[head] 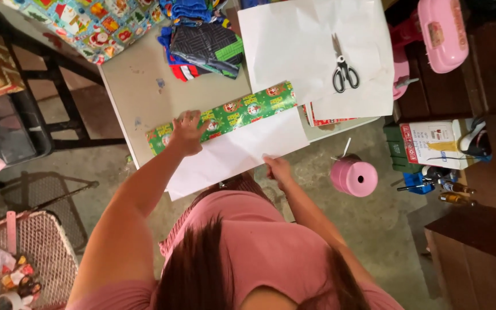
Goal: Wrapping various items in decorative paper using tape and scissors on a low surface.
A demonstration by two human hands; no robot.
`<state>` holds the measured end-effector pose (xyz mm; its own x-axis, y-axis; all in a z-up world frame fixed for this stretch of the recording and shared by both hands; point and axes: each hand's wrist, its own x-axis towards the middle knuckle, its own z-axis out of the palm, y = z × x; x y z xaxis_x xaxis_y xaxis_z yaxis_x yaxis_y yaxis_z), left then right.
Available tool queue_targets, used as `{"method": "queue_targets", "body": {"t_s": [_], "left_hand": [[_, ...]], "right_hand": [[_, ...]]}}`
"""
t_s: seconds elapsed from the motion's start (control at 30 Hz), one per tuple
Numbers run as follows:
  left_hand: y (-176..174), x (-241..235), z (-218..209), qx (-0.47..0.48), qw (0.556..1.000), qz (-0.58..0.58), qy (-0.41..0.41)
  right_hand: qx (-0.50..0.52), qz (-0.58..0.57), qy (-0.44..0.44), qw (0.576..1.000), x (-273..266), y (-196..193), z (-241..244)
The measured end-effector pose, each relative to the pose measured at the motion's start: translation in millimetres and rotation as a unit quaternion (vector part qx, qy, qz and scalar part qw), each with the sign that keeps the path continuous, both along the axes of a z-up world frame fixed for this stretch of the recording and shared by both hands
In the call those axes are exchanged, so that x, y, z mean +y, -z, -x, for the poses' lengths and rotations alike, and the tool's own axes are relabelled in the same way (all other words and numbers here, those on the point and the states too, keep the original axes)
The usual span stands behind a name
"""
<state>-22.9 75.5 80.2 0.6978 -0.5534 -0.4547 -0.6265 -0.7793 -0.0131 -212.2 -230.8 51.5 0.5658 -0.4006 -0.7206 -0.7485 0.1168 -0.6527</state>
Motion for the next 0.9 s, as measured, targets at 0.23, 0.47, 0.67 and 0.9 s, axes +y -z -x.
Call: {"method": "queue_targets", "body": {"t_s": [0.23, 0.47, 0.67, 0.9], "left_hand": [[-2, -11, 37, -0.041, 0.997, 0.053, -0.035], [-3, -13, 49, -0.017, 0.987, 0.109, -0.114], [-7, 66, 97, -0.175, 0.977, 0.119, -0.019], [2, 116, 136, -0.091, 0.992, 0.084, 0.020]], "right_hand": [[-0.297, 0.589, -0.217, 0.720, 33, -76, -35], [-0.190, 0.418, -0.594, 0.660, 90, -58, -124], [-0.139, 0.442, -0.580, 0.669, 36, -49, -137], [-0.134, 0.404, -0.687, 0.589, 3, -80, -92]]}}
